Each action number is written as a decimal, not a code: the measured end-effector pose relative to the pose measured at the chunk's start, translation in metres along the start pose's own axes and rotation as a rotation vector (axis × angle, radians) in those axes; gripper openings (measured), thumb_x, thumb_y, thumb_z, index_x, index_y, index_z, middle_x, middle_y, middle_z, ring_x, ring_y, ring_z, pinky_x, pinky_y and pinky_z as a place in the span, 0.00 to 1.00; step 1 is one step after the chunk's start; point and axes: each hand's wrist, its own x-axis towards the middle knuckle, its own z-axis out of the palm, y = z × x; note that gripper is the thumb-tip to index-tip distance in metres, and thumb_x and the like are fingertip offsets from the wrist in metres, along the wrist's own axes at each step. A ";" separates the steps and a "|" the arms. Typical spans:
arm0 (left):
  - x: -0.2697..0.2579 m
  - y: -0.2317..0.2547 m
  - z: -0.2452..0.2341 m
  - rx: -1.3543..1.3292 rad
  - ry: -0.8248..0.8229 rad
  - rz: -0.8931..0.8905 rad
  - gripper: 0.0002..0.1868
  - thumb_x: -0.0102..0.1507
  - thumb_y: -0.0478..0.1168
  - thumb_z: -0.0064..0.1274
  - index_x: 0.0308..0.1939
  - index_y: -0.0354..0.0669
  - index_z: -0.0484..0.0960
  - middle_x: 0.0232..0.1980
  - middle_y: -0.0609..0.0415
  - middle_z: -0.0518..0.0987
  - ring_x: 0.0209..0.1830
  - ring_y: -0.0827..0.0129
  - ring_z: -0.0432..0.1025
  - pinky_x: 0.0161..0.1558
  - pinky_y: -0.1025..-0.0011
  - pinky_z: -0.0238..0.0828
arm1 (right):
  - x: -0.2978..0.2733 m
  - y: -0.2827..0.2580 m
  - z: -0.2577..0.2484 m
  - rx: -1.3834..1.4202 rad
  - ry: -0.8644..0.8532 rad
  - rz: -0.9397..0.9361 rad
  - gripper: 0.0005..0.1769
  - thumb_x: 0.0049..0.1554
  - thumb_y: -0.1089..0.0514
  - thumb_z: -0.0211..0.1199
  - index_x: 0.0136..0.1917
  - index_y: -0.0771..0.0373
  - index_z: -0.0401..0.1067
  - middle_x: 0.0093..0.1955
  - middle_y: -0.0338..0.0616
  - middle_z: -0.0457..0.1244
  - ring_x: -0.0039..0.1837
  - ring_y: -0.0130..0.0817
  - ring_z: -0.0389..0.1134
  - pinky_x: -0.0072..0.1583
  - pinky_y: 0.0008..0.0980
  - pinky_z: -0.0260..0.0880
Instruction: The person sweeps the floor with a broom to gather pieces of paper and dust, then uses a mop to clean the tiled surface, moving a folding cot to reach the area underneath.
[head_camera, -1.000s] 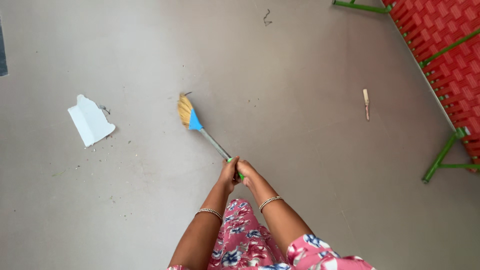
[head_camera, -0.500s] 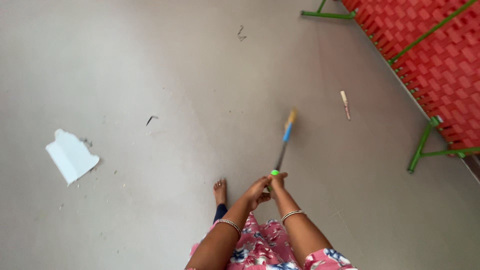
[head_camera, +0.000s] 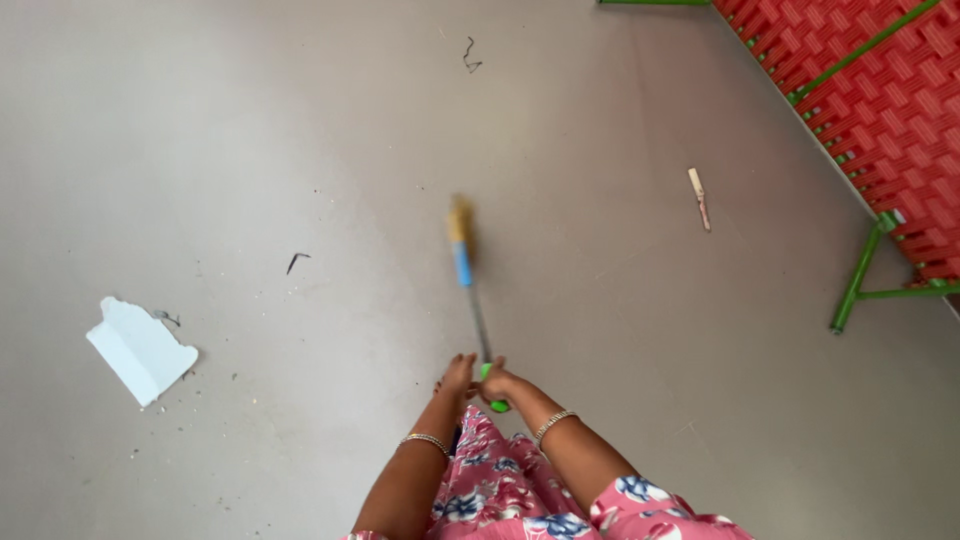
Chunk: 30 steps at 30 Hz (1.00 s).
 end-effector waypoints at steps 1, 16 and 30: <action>0.001 0.007 -0.009 -0.054 0.002 0.035 0.26 0.66 0.54 0.46 0.64 0.48 0.70 0.54 0.47 0.77 0.40 0.57 0.75 0.36 0.61 0.68 | 0.005 -0.013 0.003 0.073 -0.024 -0.026 0.45 0.58 0.69 0.57 0.75 0.70 0.29 0.55 0.63 0.60 0.46 0.39 0.66 0.42 0.34 0.69; 0.028 0.095 0.026 -0.034 -0.124 0.051 0.22 0.68 0.55 0.40 0.62 0.53 0.70 0.44 0.49 0.77 0.35 0.64 0.71 0.36 0.64 0.71 | 0.019 -0.079 -0.057 0.751 0.397 -0.251 0.20 0.60 0.55 0.60 0.62 0.60 0.61 0.45 0.49 0.67 0.39 0.34 0.70 0.37 0.35 0.71; 0.019 0.174 0.159 0.367 -0.459 -0.023 0.32 0.67 0.57 0.46 0.75 0.56 0.65 0.70 0.60 0.70 0.49 0.66 0.72 0.52 0.67 0.74 | 0.004 -0.022 -0.245 1.092 0.517 0.128 0.53 0.52 0.60 0.64 0.76 0.64 0.29 0.49 0.56 0.64 0.43 0.40 0.67 0.41 0.39 0.69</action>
